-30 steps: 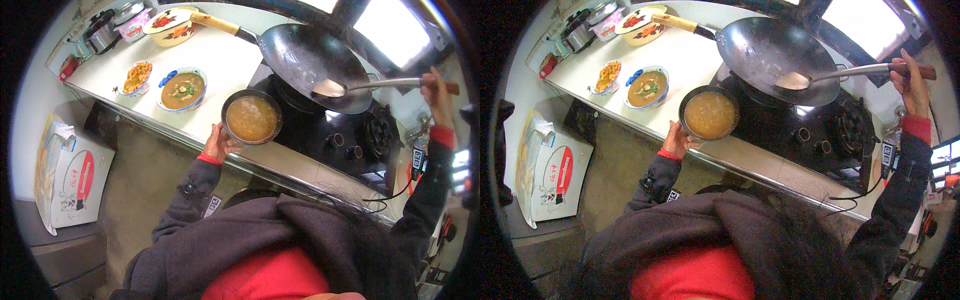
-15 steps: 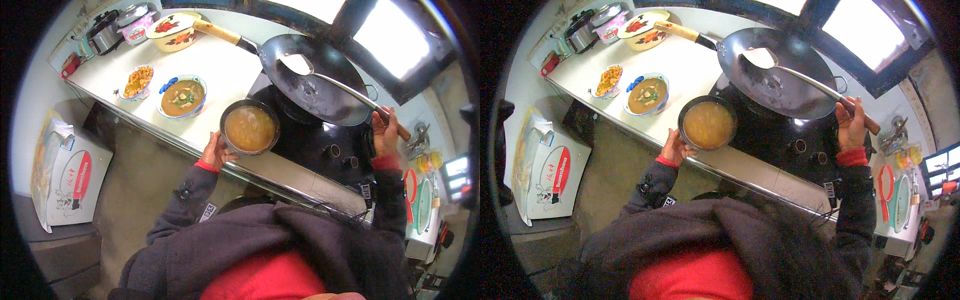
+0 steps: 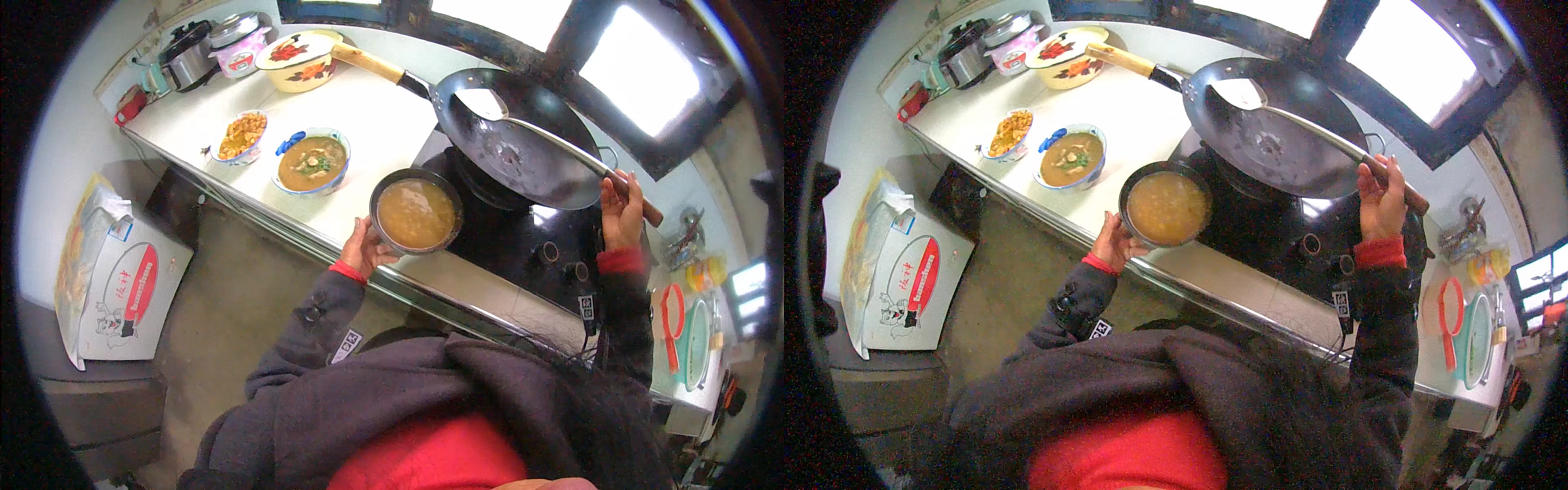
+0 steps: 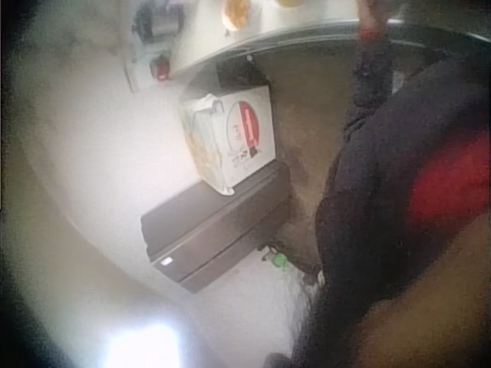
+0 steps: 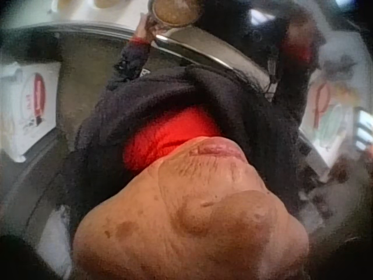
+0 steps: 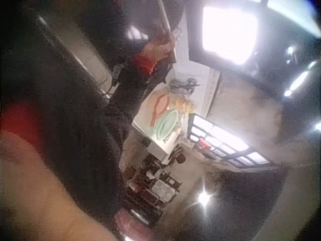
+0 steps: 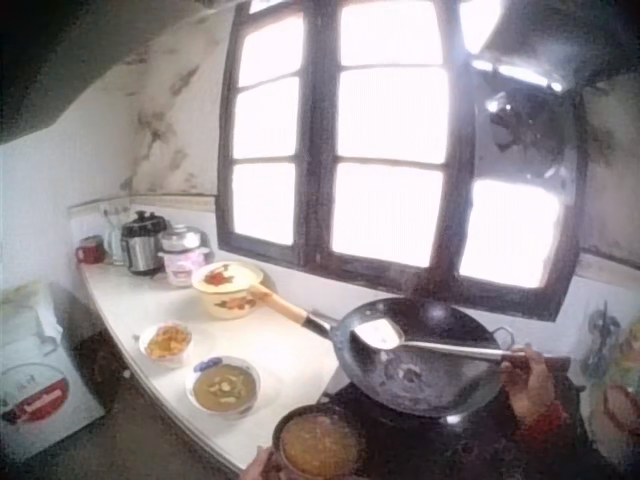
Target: The person ladles soup from a wok into a bowl, then transfers stir-fried food from a plate into the wok. They carry a bowl of greens to a table, uncover the table, and place the soup bowl on the dining table.
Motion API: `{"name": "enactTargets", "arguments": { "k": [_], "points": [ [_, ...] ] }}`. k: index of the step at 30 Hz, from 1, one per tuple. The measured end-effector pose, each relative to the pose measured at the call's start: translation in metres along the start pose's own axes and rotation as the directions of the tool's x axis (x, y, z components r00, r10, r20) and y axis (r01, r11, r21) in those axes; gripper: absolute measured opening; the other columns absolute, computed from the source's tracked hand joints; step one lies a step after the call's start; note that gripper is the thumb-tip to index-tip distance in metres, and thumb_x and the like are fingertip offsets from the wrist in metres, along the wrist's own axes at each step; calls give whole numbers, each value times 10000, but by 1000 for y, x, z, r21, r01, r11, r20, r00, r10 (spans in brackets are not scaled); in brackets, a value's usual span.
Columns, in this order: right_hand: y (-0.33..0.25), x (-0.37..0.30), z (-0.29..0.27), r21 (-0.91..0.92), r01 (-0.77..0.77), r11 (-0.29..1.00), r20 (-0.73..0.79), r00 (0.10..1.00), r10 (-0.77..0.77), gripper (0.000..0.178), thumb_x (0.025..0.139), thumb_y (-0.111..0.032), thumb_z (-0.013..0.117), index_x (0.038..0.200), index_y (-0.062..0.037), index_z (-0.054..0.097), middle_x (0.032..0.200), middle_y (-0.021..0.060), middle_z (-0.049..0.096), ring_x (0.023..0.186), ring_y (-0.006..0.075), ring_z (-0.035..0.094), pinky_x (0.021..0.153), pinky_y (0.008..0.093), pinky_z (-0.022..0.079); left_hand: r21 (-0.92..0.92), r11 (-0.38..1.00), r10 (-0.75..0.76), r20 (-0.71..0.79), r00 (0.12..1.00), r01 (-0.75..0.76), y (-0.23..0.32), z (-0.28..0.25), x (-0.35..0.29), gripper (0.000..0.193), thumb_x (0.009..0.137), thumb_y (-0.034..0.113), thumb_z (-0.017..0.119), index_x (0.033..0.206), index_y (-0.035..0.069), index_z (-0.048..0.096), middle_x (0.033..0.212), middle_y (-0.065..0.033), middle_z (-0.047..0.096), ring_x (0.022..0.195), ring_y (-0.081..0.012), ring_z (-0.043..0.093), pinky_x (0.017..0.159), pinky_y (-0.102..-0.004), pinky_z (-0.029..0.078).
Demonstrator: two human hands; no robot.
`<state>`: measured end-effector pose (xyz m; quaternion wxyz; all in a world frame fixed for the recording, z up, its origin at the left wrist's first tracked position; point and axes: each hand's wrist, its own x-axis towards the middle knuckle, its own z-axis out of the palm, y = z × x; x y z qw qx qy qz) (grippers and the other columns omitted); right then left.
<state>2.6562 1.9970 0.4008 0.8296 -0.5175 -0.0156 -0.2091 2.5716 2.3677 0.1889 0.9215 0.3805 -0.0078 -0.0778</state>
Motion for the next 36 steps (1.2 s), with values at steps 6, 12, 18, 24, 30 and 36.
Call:
{"name": "enactTargets", "arguments": {
  "k": [6, 12, 18, 24, 30, 36],
  "points": [
    [6, 5, 5, 84, -27, 996, 38, 999, 24, 220, 779, -171, 544, 869, 29, 518, 815, 119, 567, 687, 197, 584, 592, 245, 497, -3, 1000, 23, 29, 999, -23, -2, -3, -2, 621, 813, 543, 294, 1253, 108, 238, 1145, -122, 417, 793, -169, 537, 636, -326, 518],
    [10, -1, 12, 135, -12, 991, 32, 999, 8, 219, 784, -171, 537, 849, 37, 514, 800, 131, 563, 688, 217, 583, 618, 264, 507, 45, 998, 49, -17, 999, -48, -4, -4, -6, 630, 813, 558, 248, 1213, 75, 306, 1125, -138, 445, 888, -239, 551, 670, -333, 510],
    [5, 3, 12, 94, 22, 995, 45, 999, -26, 224, 786, -166, 533, 853, 47, 522, 808, 135, 569, 684, 219, 583, 631, 273, 508, -12, 1000, 18, -10, 1000, -18, -2, -9, -2, 633, 811, 542, 308, 1260, 103, 230, 1128, -118, 418, 667, -129, 487, 632, -310, 521],
    [-50, 17, -10, -207, 164, 964, 90, 985, -149, 201, 777, -162, 546, 876, 13, 547, 825, 112, 584, 677, 183, 591, 583, 219, 489, -22, 1000, 8, 11, 1000, -8, 0, -10, 13, 638, 810, 547, 303, 1265, 106, 225, 1134, -114, 421, 735, -151, 520, 646, -324, 512],
    [-88, 23, -16, -422, 159, 893, 104, 986, -127, 215, 765, -162, 561, 891, 11, 548, 853, 97, 585, 641, 154, 596, 504, 169, 472, -4, 1000, 21, -23, 1000, -21, 2, -13, 17, 626, 807, 565, 274, 1235, 108, 284, 1132, -112, 437, 868, -208, 542, 678, -346, 496],
    [-48, 37, -1, -273, 50, 961, 127, 992, -15, 212, 774, -164, 548, 899, 7, 534, 840, 95, 582, 643, 161, 590, 578, 189, 484, 7, 1000, 21, -44, 999, -21, 8, -14, 17, 624, 812, 553, 280, 1252, 112, 255, 1159, -107, 423, 877, -200, 538, 676, -343, 496]
  ]
}}
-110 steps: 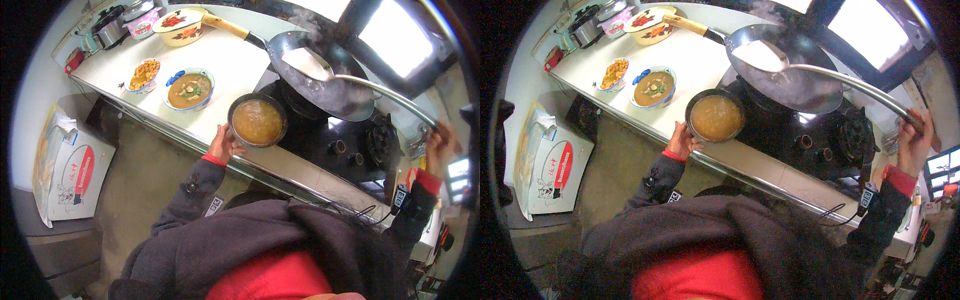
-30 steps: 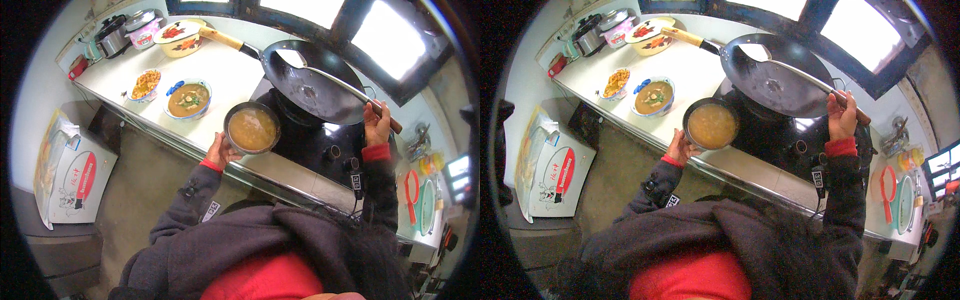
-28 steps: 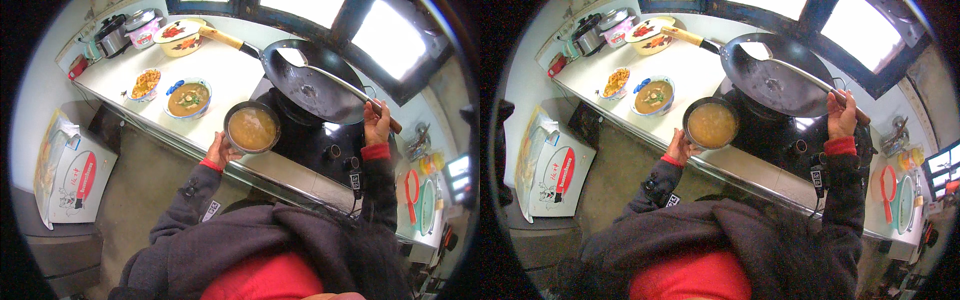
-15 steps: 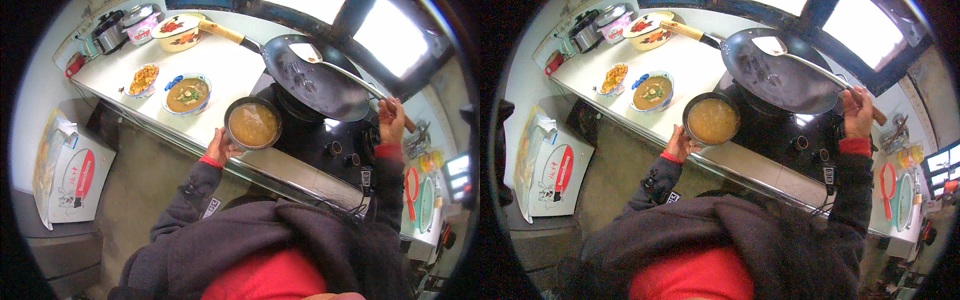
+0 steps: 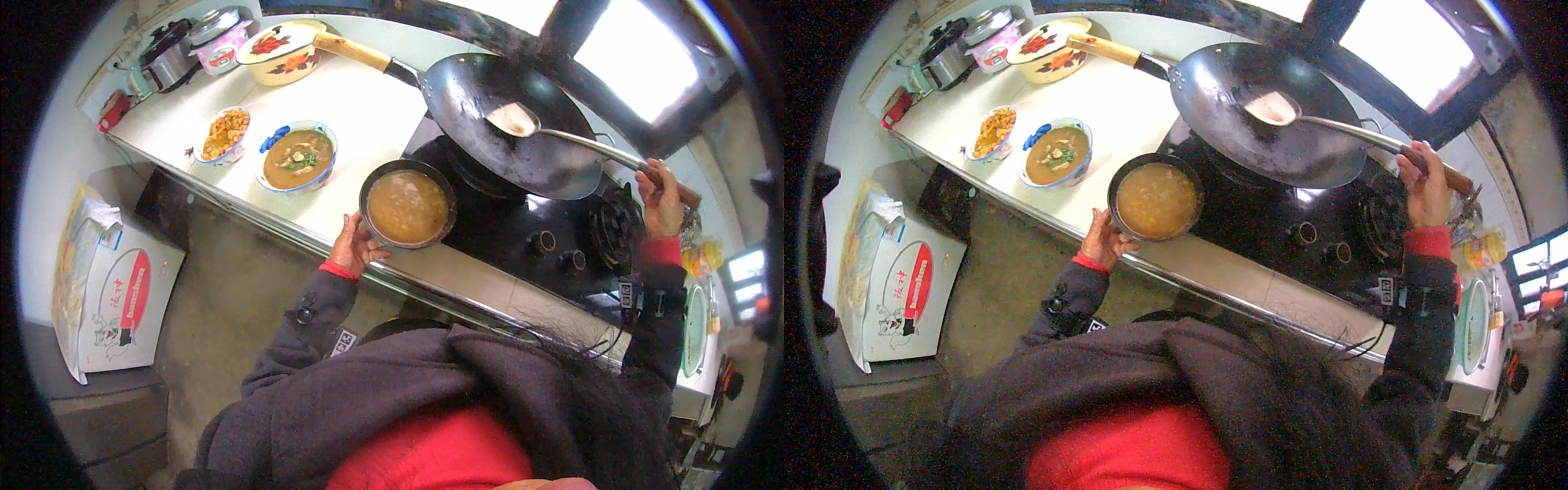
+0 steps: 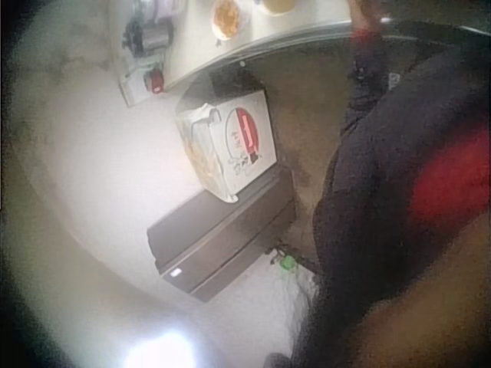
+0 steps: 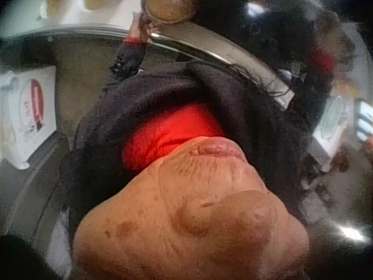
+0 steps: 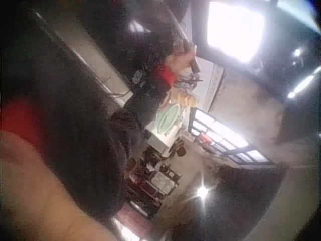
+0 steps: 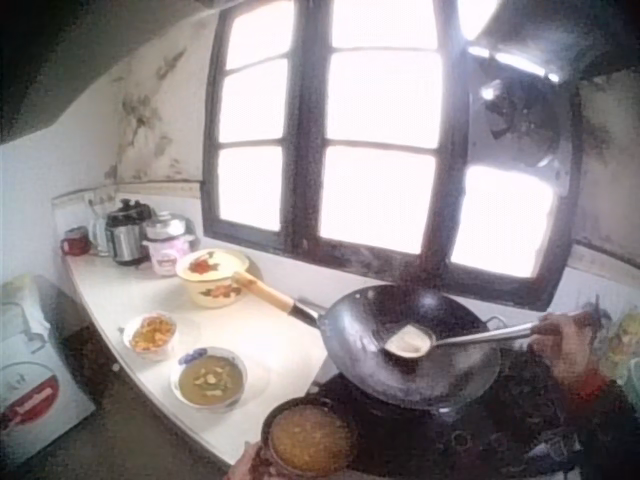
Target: The person ladles soup from a wok into a bowl, then transfers stir-fried food from a plate into the wok. They carry a bowl of greens to a table, uncover the table, and place the soup bowl on the dining table.
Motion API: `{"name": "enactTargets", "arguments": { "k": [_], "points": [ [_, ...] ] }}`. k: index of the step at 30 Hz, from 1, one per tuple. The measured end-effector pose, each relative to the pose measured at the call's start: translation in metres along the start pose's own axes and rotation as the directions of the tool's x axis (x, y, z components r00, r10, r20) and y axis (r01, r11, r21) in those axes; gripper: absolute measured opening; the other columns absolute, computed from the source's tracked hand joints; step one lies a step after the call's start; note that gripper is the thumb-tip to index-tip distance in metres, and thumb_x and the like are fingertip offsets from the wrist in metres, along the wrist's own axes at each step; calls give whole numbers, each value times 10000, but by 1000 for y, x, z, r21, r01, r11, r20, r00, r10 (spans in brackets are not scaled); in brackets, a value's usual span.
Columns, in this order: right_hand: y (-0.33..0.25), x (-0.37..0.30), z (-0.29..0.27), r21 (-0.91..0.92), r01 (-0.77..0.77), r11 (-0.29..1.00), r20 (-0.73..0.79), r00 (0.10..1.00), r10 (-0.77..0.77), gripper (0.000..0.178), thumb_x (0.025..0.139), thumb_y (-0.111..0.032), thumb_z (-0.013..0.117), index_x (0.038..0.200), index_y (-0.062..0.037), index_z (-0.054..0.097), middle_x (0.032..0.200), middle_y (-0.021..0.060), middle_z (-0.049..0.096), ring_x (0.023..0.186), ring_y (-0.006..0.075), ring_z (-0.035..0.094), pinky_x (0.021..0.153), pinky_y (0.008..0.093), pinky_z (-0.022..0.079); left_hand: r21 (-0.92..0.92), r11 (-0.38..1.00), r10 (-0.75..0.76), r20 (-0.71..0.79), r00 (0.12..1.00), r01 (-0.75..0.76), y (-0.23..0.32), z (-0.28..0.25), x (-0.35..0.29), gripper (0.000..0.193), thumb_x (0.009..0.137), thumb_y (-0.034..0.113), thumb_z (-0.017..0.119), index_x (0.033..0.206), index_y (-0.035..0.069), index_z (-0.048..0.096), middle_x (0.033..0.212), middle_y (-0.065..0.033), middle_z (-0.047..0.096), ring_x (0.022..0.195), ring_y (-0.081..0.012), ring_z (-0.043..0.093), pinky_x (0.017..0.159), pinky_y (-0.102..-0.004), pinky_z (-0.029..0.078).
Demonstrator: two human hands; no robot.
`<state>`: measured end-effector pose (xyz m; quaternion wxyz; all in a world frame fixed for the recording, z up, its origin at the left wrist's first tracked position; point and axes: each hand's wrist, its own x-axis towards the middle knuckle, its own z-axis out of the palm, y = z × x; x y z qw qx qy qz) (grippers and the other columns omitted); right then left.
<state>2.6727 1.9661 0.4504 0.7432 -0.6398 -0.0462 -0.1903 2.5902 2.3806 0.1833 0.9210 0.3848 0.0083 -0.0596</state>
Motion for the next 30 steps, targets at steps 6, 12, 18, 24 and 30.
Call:
{"name": "enactTargets", "arguments": {
  "k": [6, 12, 18, 24, 30],
  "points": [
    [32, 2, 16, 180, 10, 984, -14, 1000, -8, 189, 771, -133, 538, 872, 26, 519, 816, 115, 579, 677, 189, 586, 629, 244, 508, -17, 1000, 9, 38, 999, -9, -4, 5, -7, 627, 817, 540, 284, 1268, 109, 219, 1156, -113, 425, 841, -181, 543, 651, -318, 512],
    [35, 0, 24, 266, -25, 964, -8, 1000, 28, 193, 770, -125, 534, 873, 36, 518, 815, 128, 579, 688, 203, 593, 614, 249, 512, -28, 1000, 10, 58, 998, -8, -8, 7, -15, 621, 821, 533, 278, 1270, 109, 212, 1150, -120, 422, 831, -174, 542, 638, -312, 517],
    [26, 8, 28, 284, -15, 959, 38, 999, 5, 206, 773, -143, 536, 875, 35, 517, 821, 130, 577, 692, 206, 593, 614, 252, 510, 12, 1000, 1, 22, 1000, -1, -2, 13, -18, 622, 816, 545, 278, 1250, 101, 247, 1122, -122, 434, 798, -170, 529, 657, -321, 512],
    [28, 6, 29, 309, -19, 951, 11, 1000, 16, 212, 779, -153, 533, 878, 33, 512, 821, 131, 570, 694, 209, 590, 616, 260, 513, -18, 1000, -6, 10, 1000, 6, 2, 12, -24, 630, 816, 538, 298, 1260, 98, 226, 1105, -110, 436, 671, -114, 494, 637, -301, 521],
    [34, 6, 21, 305, -33, 952, 30, 999, 25, 218, 786, -158, 528, 892, 32, 514, 835, 121, 565, 708, 199, 583, 635, 265, 511, -15, 1000, 18, 64, 998, -17, 0, 11, -22, 626, 818, 537, 291, 1261, 100, 224, 1096, -109, 440, 701, -121, 508, 634, -296, 521]
  ]
}}
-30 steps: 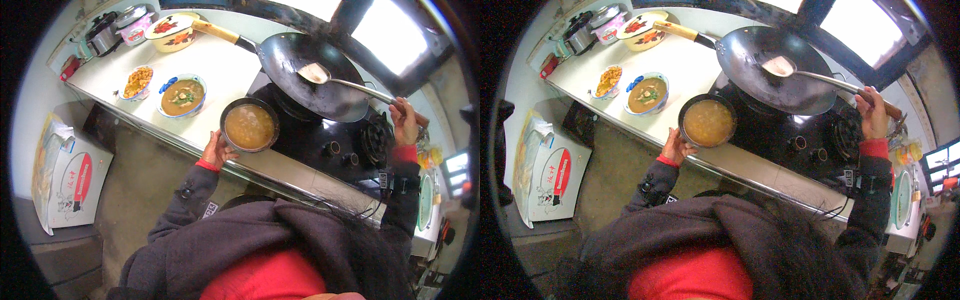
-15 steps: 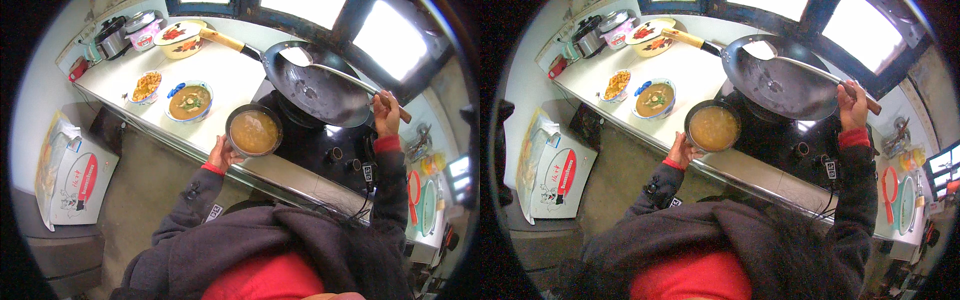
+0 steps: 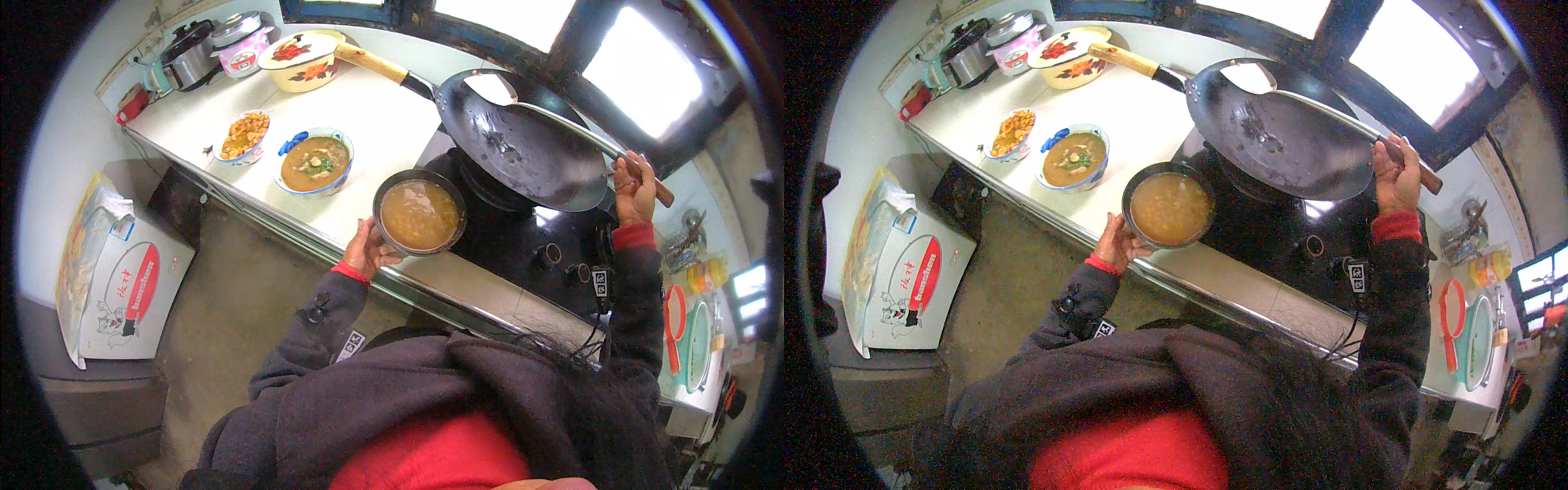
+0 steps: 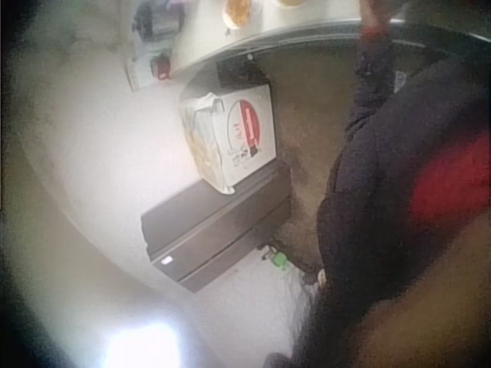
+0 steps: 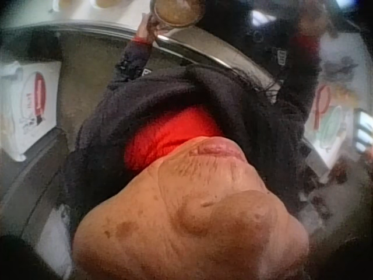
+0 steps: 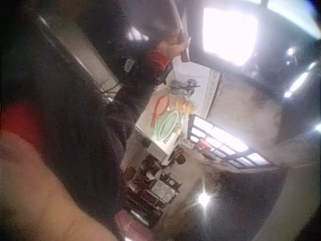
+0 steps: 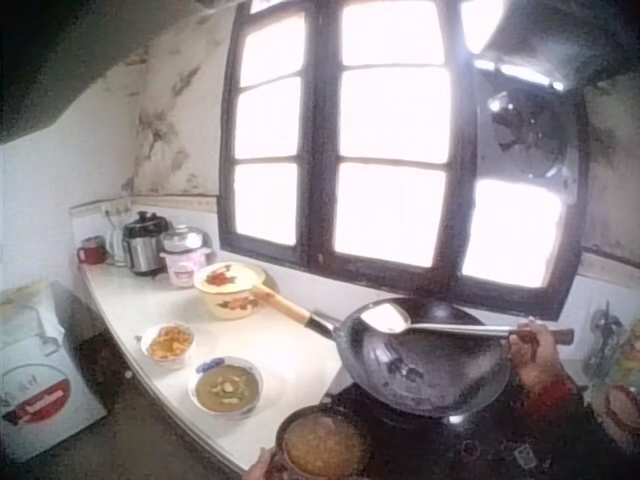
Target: The person ladles soup from a wok into a bowl, then transfers stir-fried food from a plate into the wok. They carry a bowl of greens to a table, uncover the table, and place the soup bowl on the dining table.
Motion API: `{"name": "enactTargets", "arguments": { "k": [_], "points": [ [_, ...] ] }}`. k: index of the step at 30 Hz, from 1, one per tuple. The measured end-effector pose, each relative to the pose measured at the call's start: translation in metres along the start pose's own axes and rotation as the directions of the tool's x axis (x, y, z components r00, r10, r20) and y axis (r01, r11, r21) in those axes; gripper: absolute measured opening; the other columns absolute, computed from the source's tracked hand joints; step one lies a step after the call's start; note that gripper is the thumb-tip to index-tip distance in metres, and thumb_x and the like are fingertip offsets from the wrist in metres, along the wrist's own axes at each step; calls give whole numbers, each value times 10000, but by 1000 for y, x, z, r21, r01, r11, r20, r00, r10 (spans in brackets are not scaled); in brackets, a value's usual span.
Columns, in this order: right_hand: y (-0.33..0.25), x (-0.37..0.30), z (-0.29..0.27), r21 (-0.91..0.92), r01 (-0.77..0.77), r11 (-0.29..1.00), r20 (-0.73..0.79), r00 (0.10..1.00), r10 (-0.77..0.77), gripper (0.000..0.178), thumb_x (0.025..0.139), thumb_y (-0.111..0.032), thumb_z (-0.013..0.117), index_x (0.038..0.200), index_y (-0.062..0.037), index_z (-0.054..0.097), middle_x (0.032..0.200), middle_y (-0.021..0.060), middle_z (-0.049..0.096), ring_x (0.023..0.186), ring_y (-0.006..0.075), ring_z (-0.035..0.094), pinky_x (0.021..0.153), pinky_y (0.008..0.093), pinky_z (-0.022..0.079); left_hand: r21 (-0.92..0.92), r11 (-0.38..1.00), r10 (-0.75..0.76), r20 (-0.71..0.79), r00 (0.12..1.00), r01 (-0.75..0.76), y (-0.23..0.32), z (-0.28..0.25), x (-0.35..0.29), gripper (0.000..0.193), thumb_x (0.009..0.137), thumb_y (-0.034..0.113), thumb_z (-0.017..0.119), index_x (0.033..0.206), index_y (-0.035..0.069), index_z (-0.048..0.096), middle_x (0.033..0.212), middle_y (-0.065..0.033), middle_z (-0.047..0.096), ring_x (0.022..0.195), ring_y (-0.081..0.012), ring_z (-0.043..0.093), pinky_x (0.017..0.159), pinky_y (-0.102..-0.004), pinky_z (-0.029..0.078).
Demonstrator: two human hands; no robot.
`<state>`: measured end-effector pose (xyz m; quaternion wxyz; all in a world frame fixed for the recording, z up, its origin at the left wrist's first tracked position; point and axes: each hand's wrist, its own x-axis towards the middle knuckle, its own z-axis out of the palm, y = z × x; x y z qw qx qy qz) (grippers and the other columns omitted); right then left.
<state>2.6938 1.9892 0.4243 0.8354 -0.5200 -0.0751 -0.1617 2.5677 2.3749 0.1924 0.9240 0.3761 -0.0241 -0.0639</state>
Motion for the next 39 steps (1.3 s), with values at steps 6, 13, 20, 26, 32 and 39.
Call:
{"name": "enactTargets", "arguments": {
  "k": [6, 13, 20, 26, 32, 39],
  "points": [
    [-13, -8, -11, -32, 28, 999, -9, 1000, -28, 210, 810, -134, 487, 918, 42, 525, 827, 134, 586, 697, 161, 567, 565, 192, 480, 30, 999, -20, -44, 999, 22, 0, 4, -3, 618, 826, 534, 262, 1266, 102, 217, 1103, -110, 441, 717, -132, 511, 638, -300, 511],
    [-61, -43, -61, -163, 50, 985, 219, 976, -14, 263, 825, -112, 471, 1038, 42, 474, 941, 141, 557, 754, 148, 542, 614, 193, 442, -37, 998, -54, -82, 995, 52, -18, -23, 1, 530, 846, 429, 350, 1266, 127, 234, 1040, -95, 466, 740, -155, 525, 643, -344, 498],
    [-124, -88, -36, -236, 15, 972, 137, 990, 18, 243, 823, -212, 474, 978, -26, 494, 799, 126, 530, 606, 113, 490, 490, 193, 416, -13, 999, 46, 58, 997, -45, -28, -31, -6, 532, 810, 381, 460, 1237, 115, 286, 986, -77, 496, 730, -148, 557, 636, -328, 524],
    [-121, -115, 39, -366, 165, 916, 241, 967, -78, 242, 737, -232, 516, 760, 10, 519, 696, 103, 536, 610, 195, 524, 530, 264, 440, -30, 999, 24, 22, 999, -23, -26, -33, -14, 535, 813, 408, 441, 1233, 113, 291, 1017, -94, 491, 748, -174, 559, 632, -335, 521],
    [-104, -145, 83, -292, 735, 612, 871, 468, -147, 284, 761, -227, 496, 772, 56, 514, 603, 186, 529, 441, 216, 507, 428, 266, 425, -65, 997, 35, 71, 997, -31, -29, -50, -15, 517, 816, 412, 432, 1222, 117, 304, 1019, -96, 489, 764, -189, 562, 632, -344, 518],
    [-88, -217, 169, -609, 365, 704, 647, 743, 174, 220, 799, -39, 445, 996, 57, 465, 770, 282, 537, 458, 189, 554, 372, 211, 430, -50, 999, 21, 109, 994, -15, -24, -54, -14, 519, 821, 414, 426, 1230, 123, 297, 995, -85, 495, 755, -174, 566, 615, -327, 523]
  ]
}}
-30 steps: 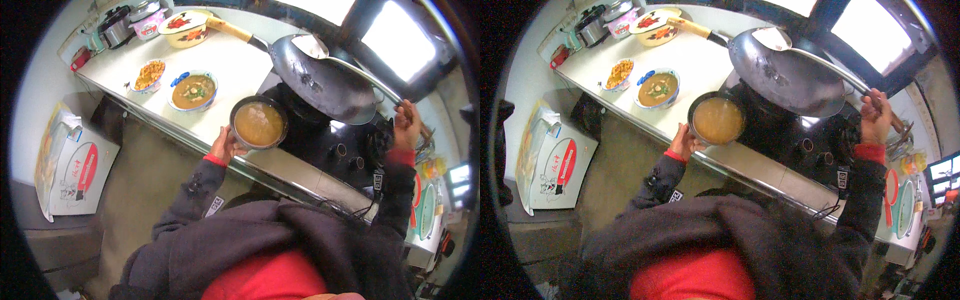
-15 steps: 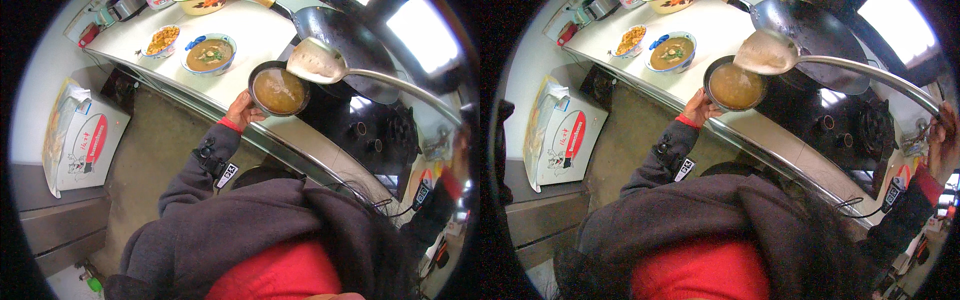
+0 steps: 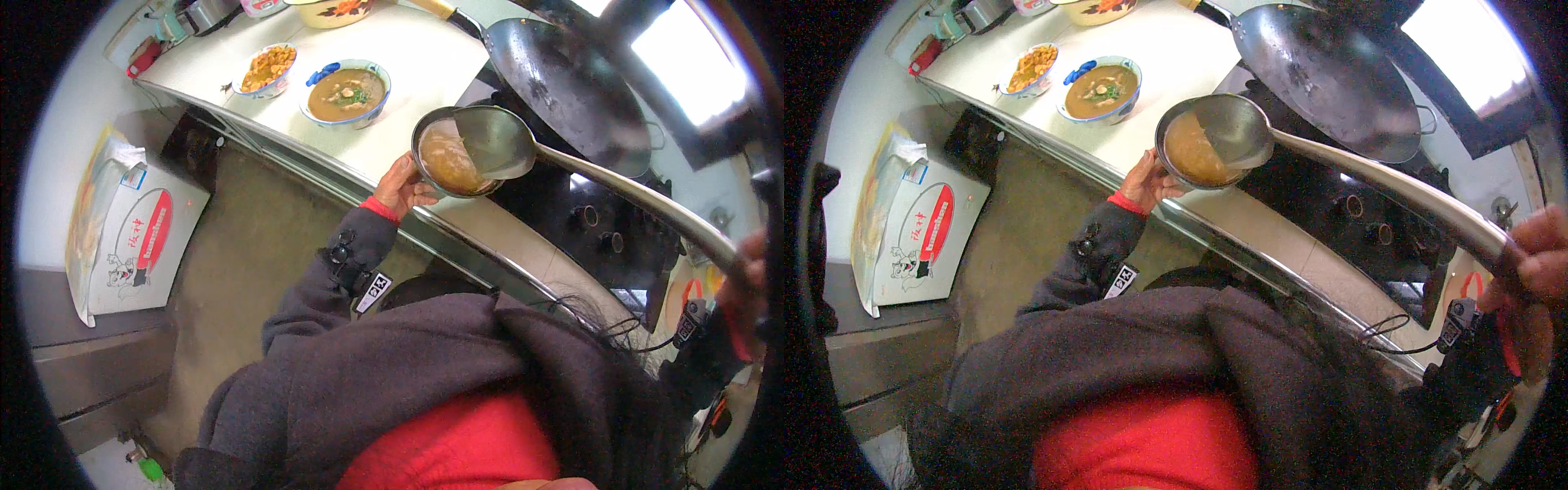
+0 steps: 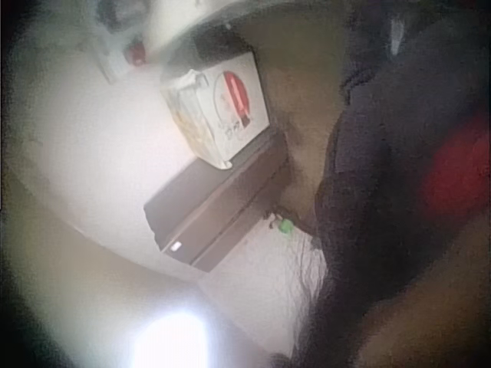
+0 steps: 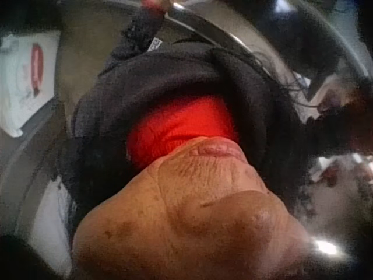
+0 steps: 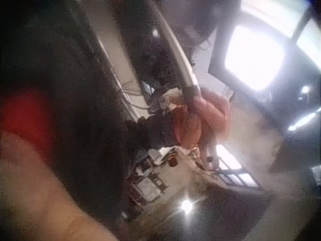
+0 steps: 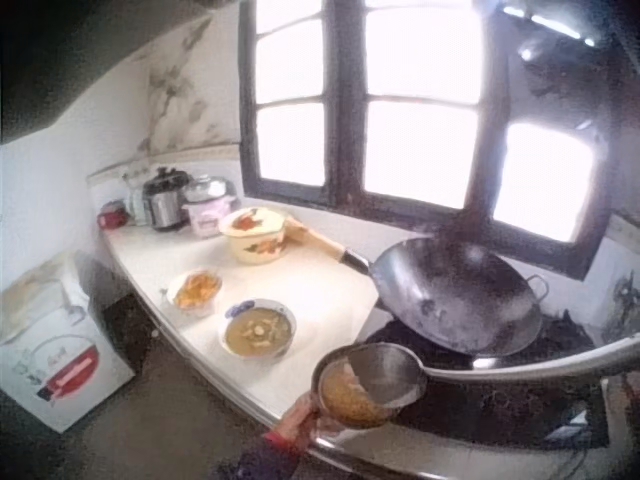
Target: The person ladles soup from a wok into a bowl, then transfers stir-fried food from a plate into the wok. They carry a bowl of greens to a table, uncover the table, and place the soup bowl on the dining table.
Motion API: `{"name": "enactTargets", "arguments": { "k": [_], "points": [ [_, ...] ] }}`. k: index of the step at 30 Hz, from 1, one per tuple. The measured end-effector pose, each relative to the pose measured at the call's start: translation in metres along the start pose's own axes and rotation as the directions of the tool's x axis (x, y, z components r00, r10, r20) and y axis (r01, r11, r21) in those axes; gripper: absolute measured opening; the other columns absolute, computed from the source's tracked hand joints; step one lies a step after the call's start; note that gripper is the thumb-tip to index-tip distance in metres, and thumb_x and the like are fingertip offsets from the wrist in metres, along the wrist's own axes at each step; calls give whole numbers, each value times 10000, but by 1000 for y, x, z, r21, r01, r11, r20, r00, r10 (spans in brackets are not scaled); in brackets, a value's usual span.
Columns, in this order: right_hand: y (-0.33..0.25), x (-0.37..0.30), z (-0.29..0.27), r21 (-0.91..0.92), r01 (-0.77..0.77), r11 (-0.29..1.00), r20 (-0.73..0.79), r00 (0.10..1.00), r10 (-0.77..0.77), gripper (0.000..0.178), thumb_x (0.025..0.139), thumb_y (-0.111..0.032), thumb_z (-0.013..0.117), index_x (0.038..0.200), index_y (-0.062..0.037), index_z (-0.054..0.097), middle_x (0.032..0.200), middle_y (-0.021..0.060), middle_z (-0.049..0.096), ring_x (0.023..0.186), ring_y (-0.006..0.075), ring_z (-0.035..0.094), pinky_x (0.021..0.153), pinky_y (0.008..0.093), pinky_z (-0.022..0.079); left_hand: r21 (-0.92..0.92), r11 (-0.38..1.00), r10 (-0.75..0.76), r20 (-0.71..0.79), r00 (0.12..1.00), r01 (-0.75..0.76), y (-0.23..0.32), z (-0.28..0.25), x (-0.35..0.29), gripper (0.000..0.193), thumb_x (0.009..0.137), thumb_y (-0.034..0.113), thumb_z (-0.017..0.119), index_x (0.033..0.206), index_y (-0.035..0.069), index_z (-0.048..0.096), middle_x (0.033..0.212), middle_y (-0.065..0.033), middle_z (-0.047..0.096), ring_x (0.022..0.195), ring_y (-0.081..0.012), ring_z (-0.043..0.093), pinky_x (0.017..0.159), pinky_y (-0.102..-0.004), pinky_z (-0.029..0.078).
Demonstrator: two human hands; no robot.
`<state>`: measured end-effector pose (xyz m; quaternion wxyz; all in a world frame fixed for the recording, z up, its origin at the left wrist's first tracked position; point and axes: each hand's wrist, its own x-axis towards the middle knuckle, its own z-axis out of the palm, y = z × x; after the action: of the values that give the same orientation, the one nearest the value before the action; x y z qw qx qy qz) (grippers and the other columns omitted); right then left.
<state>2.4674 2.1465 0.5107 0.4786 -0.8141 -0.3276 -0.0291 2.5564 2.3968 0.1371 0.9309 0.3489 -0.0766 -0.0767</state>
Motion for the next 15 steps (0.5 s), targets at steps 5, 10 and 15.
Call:
{"name": "enactTargets", "arguments": {
  "k": [5, 10, 15],
  "points": [
    [35, 5, -58, 69, 443, 894, 441, 790, -426, 200, 780, -66, 490, 962, 16, 483, 612, 258, 531, 402, 188, 519, 322, 226, 403, 8, 1000, -7, -27, 1000, 7, 4, 7, 9, 527, 814, 415, 441, 1231, 127, 299, 987, -61, 489, 698, -122, 538, 607, -305, 526],
    [61, -17, -76, -78, 513, 855, 38, 858, -512, 140, 766, -82, 516, 858, 24, 513, 541, 209, 521, 365, 186, 485, 325, 253, 402, 26, 999, -28, -60, 998, 30, 12, 14, 16, 560, 792, 445, 466, 1225, 129, 307, 975, -44, 477, 708, -106, 506, 612, -307, 521],
    [62, -28, -104, -280, 276, 920, 24, 960, -281, 194, 801, -213, 477, 870, -37, 522, 722, 97, 492, 615, 125, 459, 563, 215, 385, 67, 997, -38, -80, 996, 43, 20, 18, 8, 554, 790, 472, 451, 1199, 117, 335, 1016, -56, 494, 768, -141, 531, 637, -317, 502]
  ]
}}
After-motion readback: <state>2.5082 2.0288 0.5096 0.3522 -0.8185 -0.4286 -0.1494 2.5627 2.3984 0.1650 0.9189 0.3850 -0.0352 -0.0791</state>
